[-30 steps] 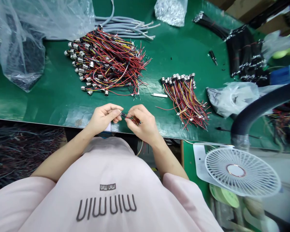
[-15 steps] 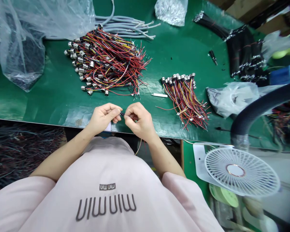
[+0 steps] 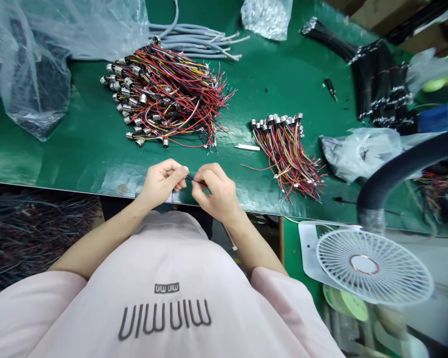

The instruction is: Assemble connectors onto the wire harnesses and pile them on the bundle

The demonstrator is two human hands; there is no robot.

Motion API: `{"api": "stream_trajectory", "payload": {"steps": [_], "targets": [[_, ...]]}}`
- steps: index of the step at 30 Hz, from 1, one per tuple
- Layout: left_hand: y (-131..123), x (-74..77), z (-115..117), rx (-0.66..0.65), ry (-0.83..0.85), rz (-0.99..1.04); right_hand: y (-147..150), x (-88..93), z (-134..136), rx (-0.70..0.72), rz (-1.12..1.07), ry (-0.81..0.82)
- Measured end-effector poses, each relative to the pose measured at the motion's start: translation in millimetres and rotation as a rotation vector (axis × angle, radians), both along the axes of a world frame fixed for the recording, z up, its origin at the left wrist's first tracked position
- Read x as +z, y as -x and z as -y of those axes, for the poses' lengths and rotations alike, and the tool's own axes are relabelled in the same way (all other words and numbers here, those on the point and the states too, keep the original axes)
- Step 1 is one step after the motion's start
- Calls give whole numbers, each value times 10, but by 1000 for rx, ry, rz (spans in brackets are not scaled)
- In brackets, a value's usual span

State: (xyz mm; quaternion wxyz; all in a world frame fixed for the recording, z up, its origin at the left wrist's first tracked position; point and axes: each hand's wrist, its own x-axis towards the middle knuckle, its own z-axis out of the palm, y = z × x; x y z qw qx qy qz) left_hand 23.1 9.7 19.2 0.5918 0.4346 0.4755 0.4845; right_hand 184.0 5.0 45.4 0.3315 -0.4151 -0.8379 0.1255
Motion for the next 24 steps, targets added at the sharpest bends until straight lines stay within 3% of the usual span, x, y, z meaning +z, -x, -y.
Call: {"api": "stream_trajectory", "payload": {"steps": [4,7,11,16,24], "targets": [[-8,-3,-1,16,5,-7,49,-7,-25,-22,-43,16],[-13,-5,-7,31,7,8,44,9,-63,10,-146,147],[-19,-4,-15,52,10,27,-18,13,-91,66,-369,565],[-29,6,-34,52,20,12,-48,10,-97,-9,-595,1075],[-56,8,-44,48,-12,-33,24,22,-151,-8,-723,1196]]}}
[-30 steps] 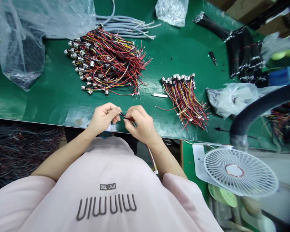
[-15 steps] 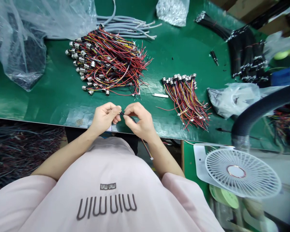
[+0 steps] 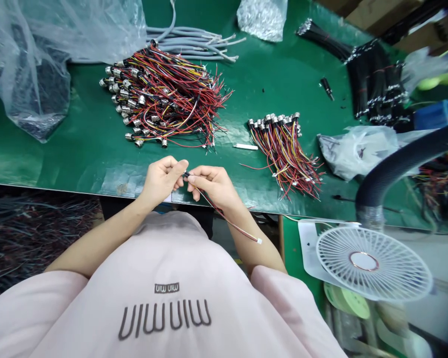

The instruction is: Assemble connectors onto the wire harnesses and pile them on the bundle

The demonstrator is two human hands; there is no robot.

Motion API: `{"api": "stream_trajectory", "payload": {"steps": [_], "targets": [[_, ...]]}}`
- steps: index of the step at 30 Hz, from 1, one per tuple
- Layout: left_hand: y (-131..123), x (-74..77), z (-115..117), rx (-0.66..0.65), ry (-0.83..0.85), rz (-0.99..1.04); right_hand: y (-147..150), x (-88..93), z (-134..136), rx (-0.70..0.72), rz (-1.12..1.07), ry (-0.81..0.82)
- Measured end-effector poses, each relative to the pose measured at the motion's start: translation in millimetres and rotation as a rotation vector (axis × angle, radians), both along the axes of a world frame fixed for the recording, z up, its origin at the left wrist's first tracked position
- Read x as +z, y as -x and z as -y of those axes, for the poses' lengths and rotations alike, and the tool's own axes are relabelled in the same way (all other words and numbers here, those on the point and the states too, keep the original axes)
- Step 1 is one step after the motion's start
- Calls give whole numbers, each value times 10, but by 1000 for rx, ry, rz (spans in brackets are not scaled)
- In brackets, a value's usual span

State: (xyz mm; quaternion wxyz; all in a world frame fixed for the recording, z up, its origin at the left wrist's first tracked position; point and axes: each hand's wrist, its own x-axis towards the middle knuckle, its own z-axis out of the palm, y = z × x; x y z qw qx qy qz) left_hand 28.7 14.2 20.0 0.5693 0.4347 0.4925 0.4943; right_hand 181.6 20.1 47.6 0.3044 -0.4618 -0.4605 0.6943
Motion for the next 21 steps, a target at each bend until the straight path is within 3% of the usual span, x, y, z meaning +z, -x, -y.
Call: {"api": "stream_trajectory", "payload": {"steps": [11,21], "targets": [[-20,16,-19,-20,14,-25,-67,54,78,37,166,-97],[-1,35,-26,-131,-87,-198,-85,-74,49,92,-68,18]]}}
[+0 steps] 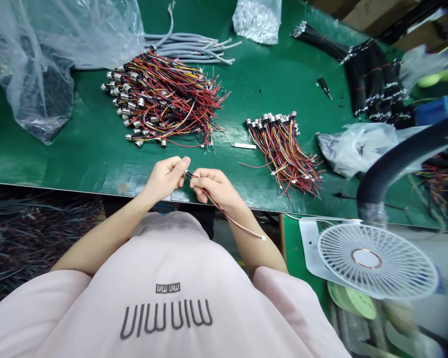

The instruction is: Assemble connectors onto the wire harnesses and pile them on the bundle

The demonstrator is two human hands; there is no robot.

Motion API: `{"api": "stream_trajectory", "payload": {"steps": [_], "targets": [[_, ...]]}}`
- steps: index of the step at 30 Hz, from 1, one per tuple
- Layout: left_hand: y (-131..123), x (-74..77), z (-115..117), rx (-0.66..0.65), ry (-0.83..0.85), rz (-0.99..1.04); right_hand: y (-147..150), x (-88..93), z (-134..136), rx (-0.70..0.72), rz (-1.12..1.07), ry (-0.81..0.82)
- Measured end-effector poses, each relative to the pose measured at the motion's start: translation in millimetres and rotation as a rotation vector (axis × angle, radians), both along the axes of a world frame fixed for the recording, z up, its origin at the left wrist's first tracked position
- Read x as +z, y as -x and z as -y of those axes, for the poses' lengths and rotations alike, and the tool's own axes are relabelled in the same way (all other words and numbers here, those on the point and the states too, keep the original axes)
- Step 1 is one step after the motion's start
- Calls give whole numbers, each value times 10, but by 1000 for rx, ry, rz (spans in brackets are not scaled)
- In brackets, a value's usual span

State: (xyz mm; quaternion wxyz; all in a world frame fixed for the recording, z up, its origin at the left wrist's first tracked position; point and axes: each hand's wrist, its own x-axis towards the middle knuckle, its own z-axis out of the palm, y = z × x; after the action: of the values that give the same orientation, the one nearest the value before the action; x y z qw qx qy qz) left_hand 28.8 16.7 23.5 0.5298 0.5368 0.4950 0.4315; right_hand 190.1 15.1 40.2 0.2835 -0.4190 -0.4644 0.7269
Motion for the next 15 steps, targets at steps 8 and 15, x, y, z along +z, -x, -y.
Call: {"api": "stream_trajectory", "payload": {"steps": [8,15], "targets": [[-51,6,34,71,-70,-74,48,62,71,-28,83,-117],[-47,8,60,139,-106,-79,83,61,64,5,40,-75]]}}
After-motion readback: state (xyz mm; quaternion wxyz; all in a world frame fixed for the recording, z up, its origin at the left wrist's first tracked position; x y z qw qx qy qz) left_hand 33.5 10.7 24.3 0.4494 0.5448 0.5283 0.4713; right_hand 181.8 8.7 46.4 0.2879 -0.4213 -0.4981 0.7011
